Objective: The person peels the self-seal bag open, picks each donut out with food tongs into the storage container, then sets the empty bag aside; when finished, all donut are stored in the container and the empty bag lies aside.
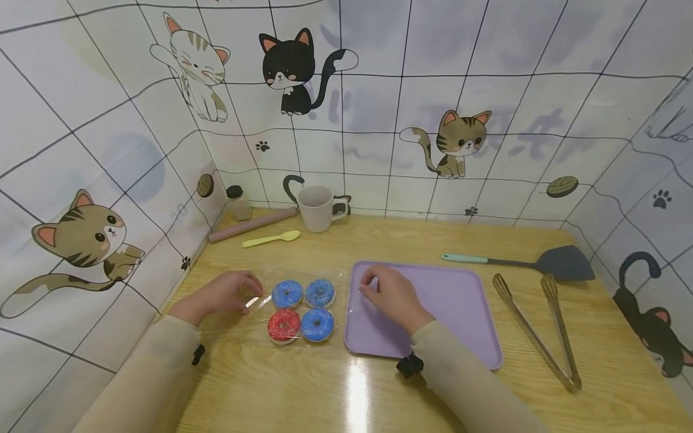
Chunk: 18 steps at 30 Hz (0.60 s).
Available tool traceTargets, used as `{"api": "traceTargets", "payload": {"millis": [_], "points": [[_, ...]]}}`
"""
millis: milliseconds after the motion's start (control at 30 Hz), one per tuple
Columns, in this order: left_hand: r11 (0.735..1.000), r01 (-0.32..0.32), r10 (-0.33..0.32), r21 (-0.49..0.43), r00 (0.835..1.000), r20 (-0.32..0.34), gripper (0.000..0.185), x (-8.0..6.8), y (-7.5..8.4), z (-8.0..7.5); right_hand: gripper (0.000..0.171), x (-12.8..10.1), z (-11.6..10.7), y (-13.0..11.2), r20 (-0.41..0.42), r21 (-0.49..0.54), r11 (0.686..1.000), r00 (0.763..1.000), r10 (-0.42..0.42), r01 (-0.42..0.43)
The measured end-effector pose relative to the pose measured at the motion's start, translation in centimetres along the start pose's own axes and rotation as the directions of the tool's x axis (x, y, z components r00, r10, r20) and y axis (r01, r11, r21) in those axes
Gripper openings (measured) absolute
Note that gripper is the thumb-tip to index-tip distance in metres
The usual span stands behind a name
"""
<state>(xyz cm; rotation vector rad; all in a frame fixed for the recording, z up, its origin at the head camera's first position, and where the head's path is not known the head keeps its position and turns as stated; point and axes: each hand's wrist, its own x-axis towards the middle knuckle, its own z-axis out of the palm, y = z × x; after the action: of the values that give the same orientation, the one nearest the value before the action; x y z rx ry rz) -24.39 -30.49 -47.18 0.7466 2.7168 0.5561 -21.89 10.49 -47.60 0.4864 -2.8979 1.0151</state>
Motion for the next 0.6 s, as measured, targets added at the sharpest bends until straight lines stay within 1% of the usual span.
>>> {"api": "traceTargets", "payload": {"millis": [133,200,267,367,433,533,600], "points": [[1.000,0.011,-0.010,0.015,1.000,-0.020,0.034,-0.1,0.8,-0.3,0.010,-0.9,0.2,-0.9,0.026,0.021,0.999,0.998,-0.049,0.048],[1.000,0.016,-0.015,0.018,0.998,-0.054,0.030,-0.1,1.5,-0.3,0.013,-1.3,0.5,-1.2,0.063,0.018,0.997,0.995,-0.078,0.077],[1.000,0.016,-0.015,0.001,0.995,-0.096,0.025,0.0,2.4,-0.3,0.017,-1.6,0.9,-1.3,0.097,0.010,0.996,0.991,-0.095,0.094],[0.999,-0.005,-0.001,-0.039,0.989,-0.150,0.022,0.4,3.7,0.0,0.023,-2.0,1.2,-1.4,0.143,0.004,0.994,0.984,-0.109,0.109],[0.996,-0.032,0.018,-0.084,0.985,-0.171,0.022,0.7,4.4,0.2,0.026,-2.2,1.4,-1.4,0.164,-0.009,0.993,0.979,-0.117,0.121],[0.988,-0.067,0.042,-0.136,0.983,-0.180,0.024,1.1,4.8,0.5,0.033,-2.5,1.6,-1.1,0.189,-0.033,0.988,0.971,-0.144,0.153],[0.987,-0.076,0.049,-0.142,0.982,-0.180,0.025,1.2,4.8,0.8,0.036,-2.6,1.7,-0.9,0.199,-0.047,0.983,0.966,-0.165,0.178]]}}
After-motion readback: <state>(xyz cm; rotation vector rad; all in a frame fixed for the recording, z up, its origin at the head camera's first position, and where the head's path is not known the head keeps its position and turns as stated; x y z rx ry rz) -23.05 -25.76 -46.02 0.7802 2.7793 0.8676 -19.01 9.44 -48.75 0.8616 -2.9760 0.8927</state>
